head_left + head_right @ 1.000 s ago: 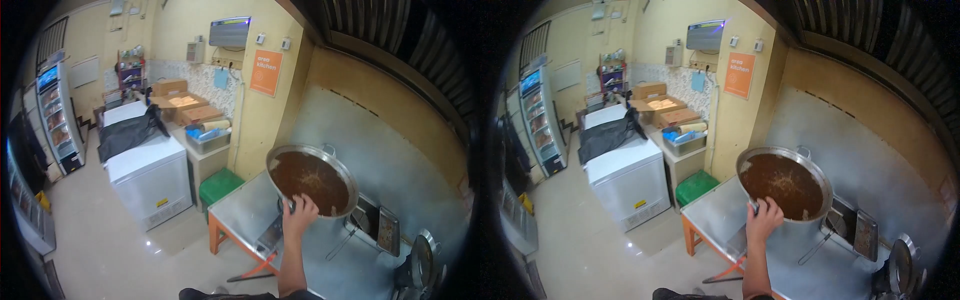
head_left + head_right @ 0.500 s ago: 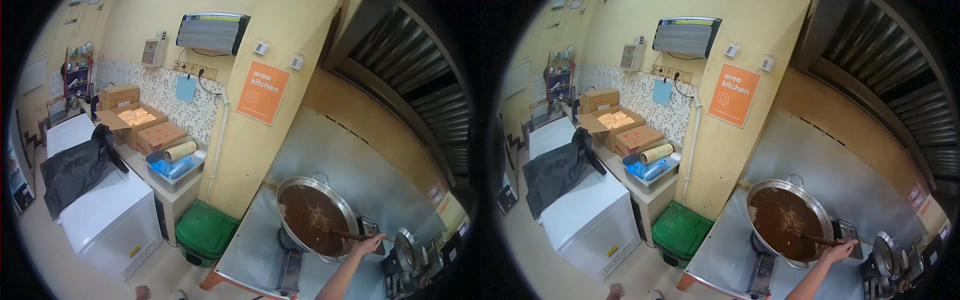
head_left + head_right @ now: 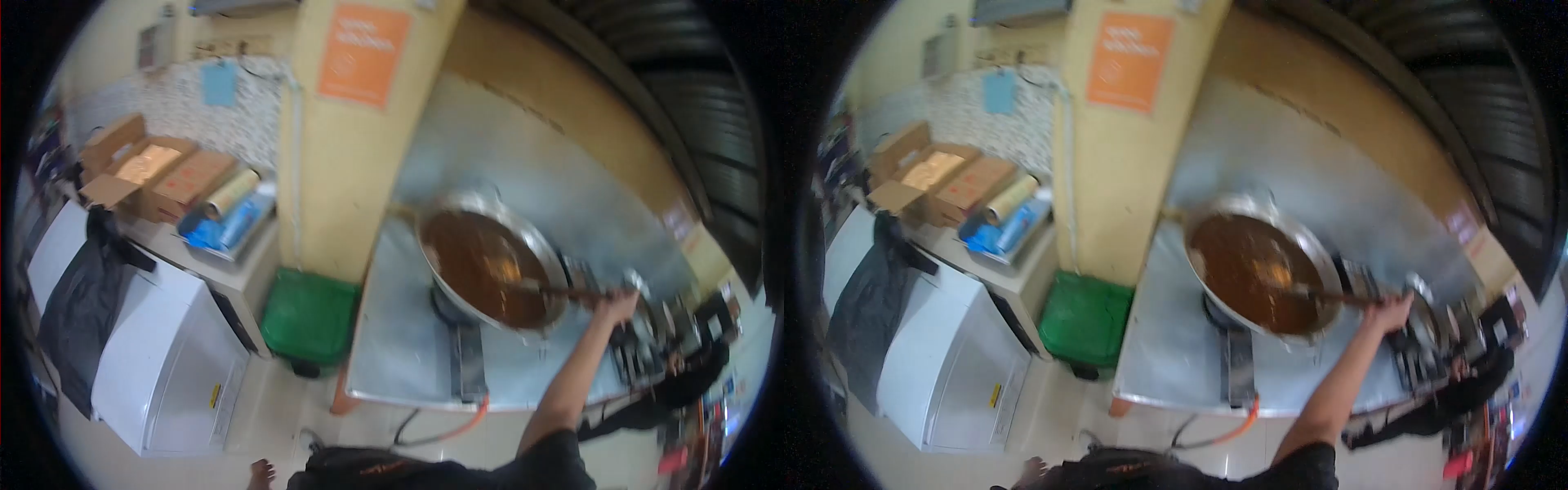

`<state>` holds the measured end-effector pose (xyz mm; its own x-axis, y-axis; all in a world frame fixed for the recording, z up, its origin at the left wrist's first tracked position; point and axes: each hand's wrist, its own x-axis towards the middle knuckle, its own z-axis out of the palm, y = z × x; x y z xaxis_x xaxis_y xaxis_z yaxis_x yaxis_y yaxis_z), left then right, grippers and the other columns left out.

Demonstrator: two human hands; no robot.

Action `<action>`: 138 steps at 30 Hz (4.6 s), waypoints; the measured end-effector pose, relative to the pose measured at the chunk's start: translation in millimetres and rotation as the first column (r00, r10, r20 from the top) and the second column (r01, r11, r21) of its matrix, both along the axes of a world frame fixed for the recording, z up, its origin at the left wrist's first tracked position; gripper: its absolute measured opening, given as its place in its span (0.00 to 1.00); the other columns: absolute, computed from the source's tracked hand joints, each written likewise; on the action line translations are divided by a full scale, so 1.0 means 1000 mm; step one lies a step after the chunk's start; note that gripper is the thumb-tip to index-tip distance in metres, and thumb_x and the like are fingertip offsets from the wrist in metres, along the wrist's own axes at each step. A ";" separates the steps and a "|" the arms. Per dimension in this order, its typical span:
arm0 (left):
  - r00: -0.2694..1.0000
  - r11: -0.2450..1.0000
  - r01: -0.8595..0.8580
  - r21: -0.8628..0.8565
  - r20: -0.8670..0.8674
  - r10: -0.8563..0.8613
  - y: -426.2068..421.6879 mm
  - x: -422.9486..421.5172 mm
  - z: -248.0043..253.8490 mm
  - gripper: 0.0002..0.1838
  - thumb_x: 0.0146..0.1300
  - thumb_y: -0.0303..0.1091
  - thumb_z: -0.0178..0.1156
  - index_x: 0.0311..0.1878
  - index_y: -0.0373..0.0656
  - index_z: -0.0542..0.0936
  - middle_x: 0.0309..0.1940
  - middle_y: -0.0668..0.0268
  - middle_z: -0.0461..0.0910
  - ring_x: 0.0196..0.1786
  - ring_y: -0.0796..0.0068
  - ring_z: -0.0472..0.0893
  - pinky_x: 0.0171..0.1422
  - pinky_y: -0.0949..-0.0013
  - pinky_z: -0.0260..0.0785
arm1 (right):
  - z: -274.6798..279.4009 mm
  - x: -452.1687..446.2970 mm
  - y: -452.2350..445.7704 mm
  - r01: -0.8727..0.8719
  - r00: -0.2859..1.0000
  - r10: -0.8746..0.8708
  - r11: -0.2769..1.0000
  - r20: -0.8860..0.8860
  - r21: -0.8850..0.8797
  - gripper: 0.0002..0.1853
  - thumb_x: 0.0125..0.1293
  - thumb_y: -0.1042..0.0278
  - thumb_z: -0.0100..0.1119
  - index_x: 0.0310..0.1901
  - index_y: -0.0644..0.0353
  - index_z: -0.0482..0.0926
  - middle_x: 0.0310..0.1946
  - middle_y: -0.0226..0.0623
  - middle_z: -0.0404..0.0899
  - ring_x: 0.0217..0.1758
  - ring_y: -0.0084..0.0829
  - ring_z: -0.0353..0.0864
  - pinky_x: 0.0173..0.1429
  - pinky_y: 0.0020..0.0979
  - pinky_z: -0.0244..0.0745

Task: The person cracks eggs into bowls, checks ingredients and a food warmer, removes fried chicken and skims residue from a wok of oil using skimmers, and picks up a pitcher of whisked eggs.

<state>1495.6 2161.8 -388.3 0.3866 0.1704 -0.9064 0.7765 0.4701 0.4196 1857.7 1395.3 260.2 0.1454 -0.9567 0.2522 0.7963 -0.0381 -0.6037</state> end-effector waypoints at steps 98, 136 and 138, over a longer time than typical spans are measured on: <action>0.918 0.910 0.396 0.125 -0.075 -0.389 -0.120 0.148 0.079 0.20 0.61 0.39 0.53 0.55 0.43 0.71 0.47 0.60 0.76 0.47 0.58 0.76 0.49 0.53 0.68 | -0.020 -0.166 -0.132 -0.246 0.892 0.329 0.929 0.311 -0.277 0.17 0.65 0.61 0.51 0.18 0.53 0.65 0.14 0.29 0.64 0.18 0.25 0.64 0.31 0.33 0.62; 0.854 0.877 0.478 0.039 -0.256 -0.454 -0.048 0.207 0.074 0.20 0.63 0.39 0.50 0.57 0.43 0.69 0.49 0.58 0.75 0.52 0.51 0.75 0.53 0.48 0.67 | -0.059 -0.029 -0.093 0.120 0.978 -0.124 0.992 -0.170 -0.032 0.23 0.71 0.45 0.43 0.25 0.56 0.64 0.21 0.32 0.65 0.26 0.34 0.67 0.33 0.35 0.67; 0.837 0.856 0.513 0.068 -0.261 -0.481 -0.034 0.228 0.078 0.20 0.63 0.40 0.50 0.57 0.43 0.69 0.49 0.58 0.76 0.52 0.52 0.75 0.53 0.48 0.67 | -0.060 -0.026 -0.084 0.263 0.937 -0.252 0.965 -0.240 0.012 0.21 0.70 0.47 0.46 0.27 0.55 0.65 0.22 0.32 0.67 0.27 0.33 0.69 0.33 0.36 0.69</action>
